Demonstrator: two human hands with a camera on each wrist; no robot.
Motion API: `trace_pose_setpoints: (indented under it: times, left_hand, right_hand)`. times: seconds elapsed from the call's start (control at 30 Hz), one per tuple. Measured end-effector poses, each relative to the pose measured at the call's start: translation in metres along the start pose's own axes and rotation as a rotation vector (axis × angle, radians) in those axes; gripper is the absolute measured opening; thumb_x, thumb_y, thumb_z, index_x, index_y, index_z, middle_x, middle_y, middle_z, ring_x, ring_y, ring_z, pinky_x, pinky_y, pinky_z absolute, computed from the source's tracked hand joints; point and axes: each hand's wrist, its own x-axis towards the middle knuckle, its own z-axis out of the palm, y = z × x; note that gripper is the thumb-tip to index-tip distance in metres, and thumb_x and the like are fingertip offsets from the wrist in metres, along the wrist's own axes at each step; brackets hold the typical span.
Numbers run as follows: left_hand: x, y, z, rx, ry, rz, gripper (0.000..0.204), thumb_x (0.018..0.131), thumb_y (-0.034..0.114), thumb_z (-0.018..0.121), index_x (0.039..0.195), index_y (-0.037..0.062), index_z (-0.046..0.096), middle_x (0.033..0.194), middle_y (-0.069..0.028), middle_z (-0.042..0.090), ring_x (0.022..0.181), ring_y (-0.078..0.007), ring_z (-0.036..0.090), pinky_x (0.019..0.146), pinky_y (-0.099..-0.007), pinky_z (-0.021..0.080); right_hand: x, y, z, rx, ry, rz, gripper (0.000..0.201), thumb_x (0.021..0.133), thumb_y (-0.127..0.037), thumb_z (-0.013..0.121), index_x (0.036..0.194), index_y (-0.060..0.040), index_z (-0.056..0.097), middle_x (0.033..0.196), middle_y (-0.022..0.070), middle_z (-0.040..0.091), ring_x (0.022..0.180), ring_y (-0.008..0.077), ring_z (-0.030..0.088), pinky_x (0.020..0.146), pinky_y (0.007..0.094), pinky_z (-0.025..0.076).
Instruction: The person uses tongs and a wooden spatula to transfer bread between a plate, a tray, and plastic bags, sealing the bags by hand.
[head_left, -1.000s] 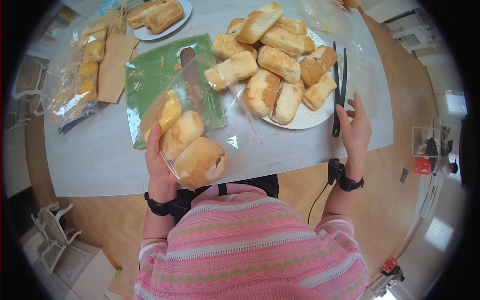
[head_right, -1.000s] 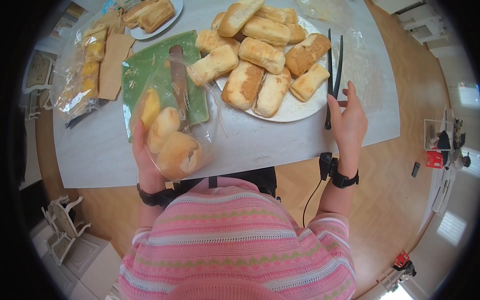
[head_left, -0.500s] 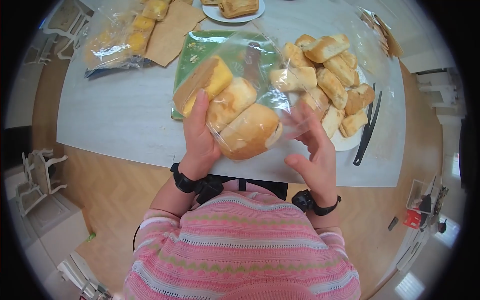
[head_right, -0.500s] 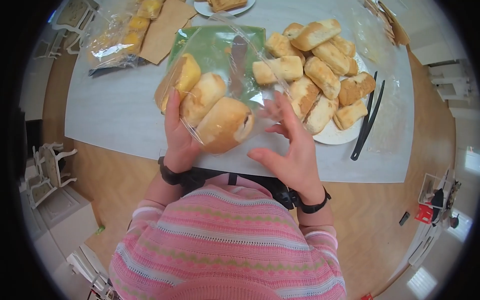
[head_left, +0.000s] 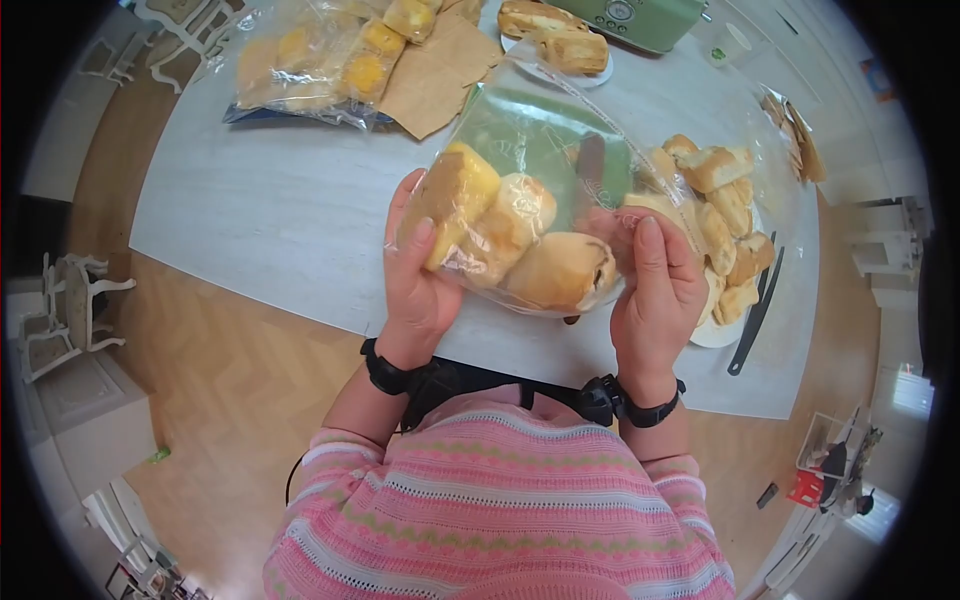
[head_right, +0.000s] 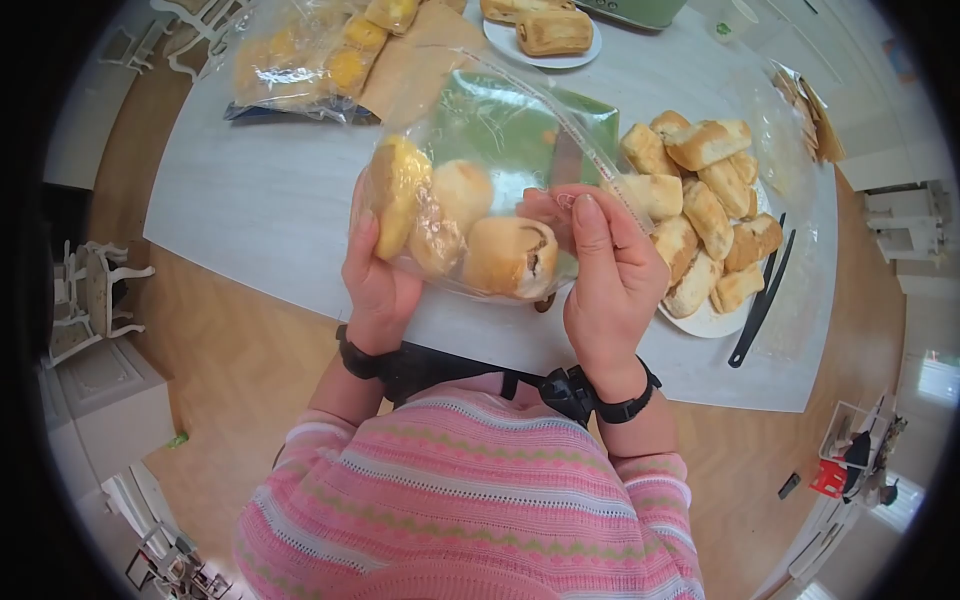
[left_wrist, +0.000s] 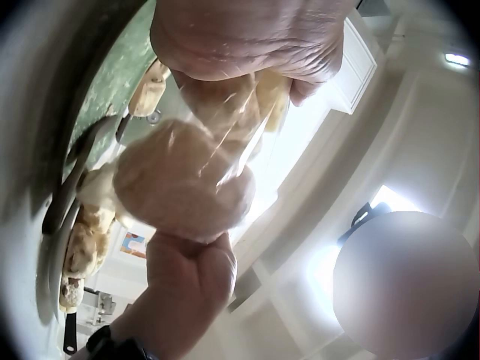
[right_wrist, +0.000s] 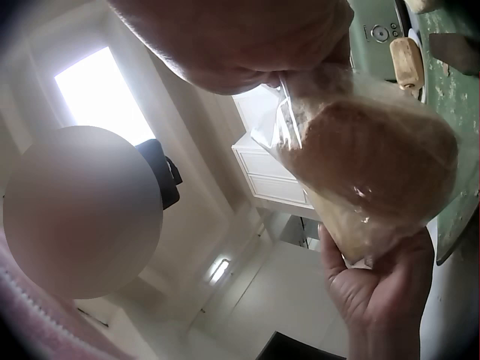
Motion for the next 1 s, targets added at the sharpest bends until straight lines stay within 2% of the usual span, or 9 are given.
trace_pose_setpoints:
  times: [0.1, 0.17, 0.23, 0.33, 0.4, 0.5, 0.8, 0.93, 1.0]
  left_hand:
    - [0.012, 0.039, -0.025, 0.012, -0.16, -0.004, 0.072, 0.089, 0.016, 0.072, 0.149, 0.004, 0.034, 0.138, -0.0155, 0.054, 0.127, -0.0267, 0.056, 0.106, -0.041, 0.049]
    - [0.02, 0.064, -0.038, 0.275, -0.379, -0.06, 0.082, 0.087, 0.02, 0.074, 0.152, 0.0034, 0.028, 0.14, -0.0152, 0.054, 0.129, -0.0297, 0.054, 0.108, -0.0453, 0.046]
    - [0.021, 0.082, -0.041, 0.336, -0.319, -0.074, 0.083, 0.083, 0.015, 0.078, 0.151, 0.003, 0.032, 0.129, -0.0163, 0.061, 0.119, -0.0276, 0.061, 0.102, -0.0412, 0.051]
    - [0.027, 0.107, -0.045, 0.564, -0.35, -0.025, 0.059, 0.087, 0.015, 0.076, 0.138, -0.0003, 0.05, 0.114, -0.0156, 0.068, 0.104, -0.025, 0.067, 0.095, -0.0385, 0.053]
    - [0.032, 0.117, -0.056, 0.624, -0.319, 0.125, 0.023, 0.091, 0.005, 0.072, 0.112, -0.0024, 0.067, 0.1, -0.0134, 0.073, 0.093, -0.0209, 0.07, 0.086, -0.0332, 0.056]
    - [0.036, 0.136, -0.048, 0.696, -0.299, 0.331, 0.011, 0.096, 0.006, 0.067, 0.101, -0.0036, 0.069, 0.095, -0.0123, 0.073, 0.087, -0.0192, 0.07, 0.082, -0.0308, 0.055]
    - [0.065, 0.14, -0.077, 0.621, -0.081, 0.325, 0.013, 0.101, 0.012, 0.062, 0.106, -0.0004, 0.065, 0.098, -0.0113, 0.073, 0.09, -0.0175, 0.07, 0.085, -0.0294, 0.054]
    - [0.065, 0.144, -0.076, 0.568, -0.068, 0.308, 0.012, 0.102, 0.012, 0.06, 0.106, 0.0007, 0.062, 0.099, -0.012, 0.073, 0.092, -0.0188, 0.07, 0.088, -0.0303, 0.054]
    - [0.071, 0.147, -0.074, 0.524, -0.116, 0.414, 0.012, 0.103, 0.012, 0.058, 0.107, 0.0009, 0.06, 0.101, -0.0132, 0.072, 0.097, -0.0208, 0.07, 0.09, -0.0321, 0.054]
  right_hand:
    - [0.004, -0.006, 0.017, 0.027, -0.083, 0.033, 0.025, 0.106, -0.012, 0.052, 0.114, 0.007, 0.065, 0.104, 0.0166, 0.073, 0.096, 0.0219, 0.071, 0.086, 0.0313, 0.056]
    - [0.006, -0.006, 0.033, 0.059, -0.111, 0.038, 0.024, 0.105, -0.011, 0.053, 0.114, 0.0072, 0.065, 0.104, 0.0158, 0.073, 0.096, 0.0209, 0.071, 0.086, 0.0307, 0.056]
    - [0.006, -0.003, 0.046, 0.09, -0.138, 0.045, 0.023, 0.105, -0.01, 0.054, 0.115, 0.0074, 0.065, 0.103, 0.015, 0.073, 0.096, 0.02, 0.071, 0.087, 0.03, 0.056]
    - [0.008, 0.001, 0.064, -0.074, -0.242, 0.074, 0.023, 0.104, -0.01, 0.055, 0.112, 0.0081, 0.067, 0.105, 0.0118, 0.074, 0.095, 0.0152, 0.07, 0.088, 0.0273, 0.054]
    - [0.01, 0.003, 0.077, -0.023, -0.268, 0.073, 0.023, 0.104, -0.01, 0.055, 0.113, 0.0081, 0.067, 0.105, 0.0117, 0.074, 0.096, 0.0152, 0.07, 0.088, 0.0276, 0.054]
    - [0.018, 0.001, 0.093, 0.037, -0.303, 0.052, 0.024, 0.104, -0.011, 0.055, 0.113, 0.008, 0.067, 0.104, 0.0113, 0.074, 0.097, 0.0151, 0.069, 0.089, 0.0279, 0.054]
    - [0.059, 0.041, 0.095, -0.234, -0.443, 0.185, 0.026, 0.103, -0.018, 0.057, 0.111, 0.0017, 0.072, 0.102, 0.0055, 0.075, 0.094, 0.0105, 0.066, 0.081, 0.0258, 0.049]
    - [0.071, 0.04, 0.102, -0.333, -0.49, 0.132, 0.027, 0.103, -0.021, 0.058, 0.109, 0.0009, 0.073, 0.101, 0.0046, 0.075, 0.093, 0.0088, 0.065, 0.08, 0.0251, 0.049]
    - [0.074, 0.036, 0.111, -0.3, -0.473, 0.118, 0.026, 0.102, -0.02, 0.059, 0.106, 0.0016, 0.073, 0.099, 0.0055, 0.075, 0.092, 0.0098, 0.066, 0.081, 0.0262, 0.05]
